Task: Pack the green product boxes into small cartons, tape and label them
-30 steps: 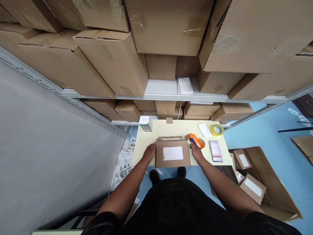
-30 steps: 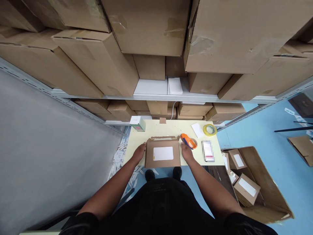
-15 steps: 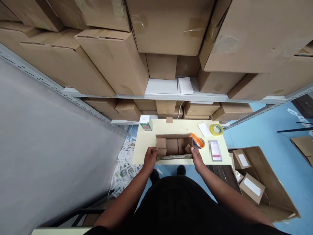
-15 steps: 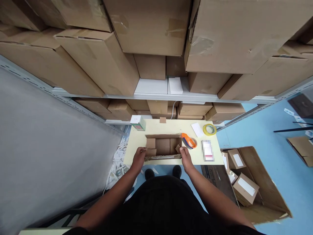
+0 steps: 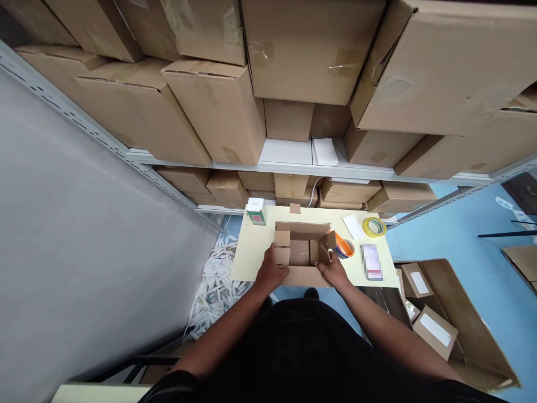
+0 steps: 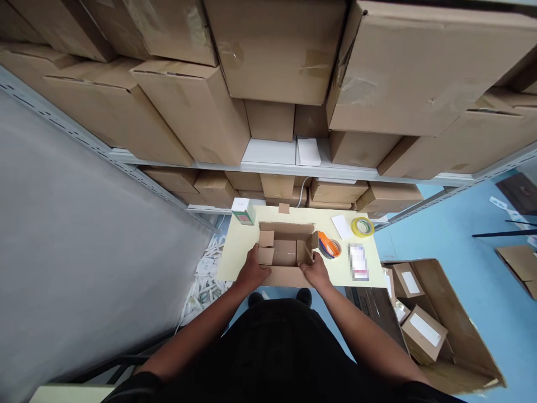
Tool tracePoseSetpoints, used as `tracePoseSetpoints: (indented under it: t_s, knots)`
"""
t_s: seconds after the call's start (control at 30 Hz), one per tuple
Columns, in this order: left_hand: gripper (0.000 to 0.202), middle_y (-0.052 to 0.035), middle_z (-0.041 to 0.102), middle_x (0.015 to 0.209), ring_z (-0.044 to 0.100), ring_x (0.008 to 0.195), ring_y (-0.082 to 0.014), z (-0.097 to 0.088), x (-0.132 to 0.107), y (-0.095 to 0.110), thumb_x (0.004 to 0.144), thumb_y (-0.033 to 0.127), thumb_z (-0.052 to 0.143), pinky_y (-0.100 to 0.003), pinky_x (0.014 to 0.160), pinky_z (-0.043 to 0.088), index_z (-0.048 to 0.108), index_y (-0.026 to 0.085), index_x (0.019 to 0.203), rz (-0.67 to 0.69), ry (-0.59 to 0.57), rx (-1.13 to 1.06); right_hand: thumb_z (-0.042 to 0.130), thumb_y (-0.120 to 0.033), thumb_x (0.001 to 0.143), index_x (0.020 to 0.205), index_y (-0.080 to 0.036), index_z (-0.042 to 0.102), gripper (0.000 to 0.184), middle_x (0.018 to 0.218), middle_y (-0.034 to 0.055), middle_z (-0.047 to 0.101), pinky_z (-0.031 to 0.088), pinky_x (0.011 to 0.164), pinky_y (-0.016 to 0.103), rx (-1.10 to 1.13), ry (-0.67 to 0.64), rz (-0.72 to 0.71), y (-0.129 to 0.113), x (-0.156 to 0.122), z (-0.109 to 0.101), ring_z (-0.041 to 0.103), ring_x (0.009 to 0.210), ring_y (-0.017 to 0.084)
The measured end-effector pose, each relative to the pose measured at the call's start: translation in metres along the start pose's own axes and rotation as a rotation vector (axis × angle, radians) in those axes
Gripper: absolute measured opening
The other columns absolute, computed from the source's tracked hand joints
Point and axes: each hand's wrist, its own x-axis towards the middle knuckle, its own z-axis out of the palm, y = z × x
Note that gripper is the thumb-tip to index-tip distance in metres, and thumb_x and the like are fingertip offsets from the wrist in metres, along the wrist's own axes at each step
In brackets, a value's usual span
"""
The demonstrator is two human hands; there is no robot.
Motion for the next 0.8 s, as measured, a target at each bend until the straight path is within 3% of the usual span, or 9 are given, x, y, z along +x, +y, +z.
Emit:
tracePoseSetpoints:
  t_s: [0.17,0.37,0.53,0.67,0.73,0.8]
  knots:
    - [0.104,-0.0223,0.040,0.154,0.041,0.143,-0.0404,0.019,0.010,0.015,0.073,0.042,0.076,-0.046,0.111,0.040,0.024,0.016,0.159,-0.086,0.107,0.123,0.066,-0.037,0.077,0.114,-0.022,0.060,0.041,0.109,0.0127,0.073,0.052,0.083,0.038,-0.145,0.154,-0.044,0.003,0.008,0.017,0.070,0.101,0.031]
    - [0.101,-0.0219,0.043,0.152,0.047,0.139,-0.0388,0.012,0.014,0.009,0.077,0.037,0.070,-0.043,0.107,0.043,0.021,0.017,0.162,-0.023,0.083,0.156,0.053,-0.046,0.088,0.122,-0.023,0.063,0.043,0.113,0.0118,0.073,0.052,0.089,0.041,-0.190,0.227,-0.073,0.022,0.011,0.020,0.070,0.106,0.031]
    - [0.069,-0.0165,0.047,0.156,0.047,0.142,-0.0315,-0.005,0.010,-0.014,0.091,0.037,0.050,-0.043,0.115,0.041,0.037,0.018,0.156,-0.003,0.039,-0.124,0.049,-0.058,0.088,0.119,-0.021,0.071,0.053,0.113,0.0157,0.075,0.054,0.092,0.043,-0.097,0.266,-0.006,0.029,0.012,0.018,0.069,0.113,0.033]
    - [0.058,-0.0141,0.062,0.140,0.066,0.118,-0.0261,-0.012,0.014,-0.032,0.100,0.042,0.026,-0.041,0.089,0.059,0.041,0.019,0.151,-0.205,0.082,-0.437,0.055,-0.053,0.084,0.128,-0.017,0.068,0.058,0.124,0.0169,0.073,0.054,0.094,0.044,-0.062,0.242,0.063,0.030,0.014,0.017,0.068,0.117,0.033]
    - [0.057,-0.0145,0.064,0.137,0.069,0.111,-0.0254,-0.011,0.016,-0.036,0.099,0.047,0.029,-0.038,0.080,0.061,0.044,0.019,0.146,-0.273,0.109,-0.498,0.057,-0.046,0.082,0.129,-0.017,0.067,0.057,0.125,0.0174,0.072,0.054,0.094,0.046,-0.073,0.236,0.079,0.030,0.015,0.015,0.068,0.116,0.033]
    - [0.056,-0.0160,0.066,0.134,0.069,0.113,-0.0273,-0.008,0.015,-0.036,0.096,0.051,0.041,-0.039,0.082,0.060,0.051,0.017,0.139,-0.278,0.109,-0.466,0.056,-0.042,0.080,0.125,-0.017,0.070,0.054,0.120,0.0180,0.073,0.054,0.091,0.047,-0.087,0.221,0.078,0.029,0.015,0.012,0.069,0.113,0.035]
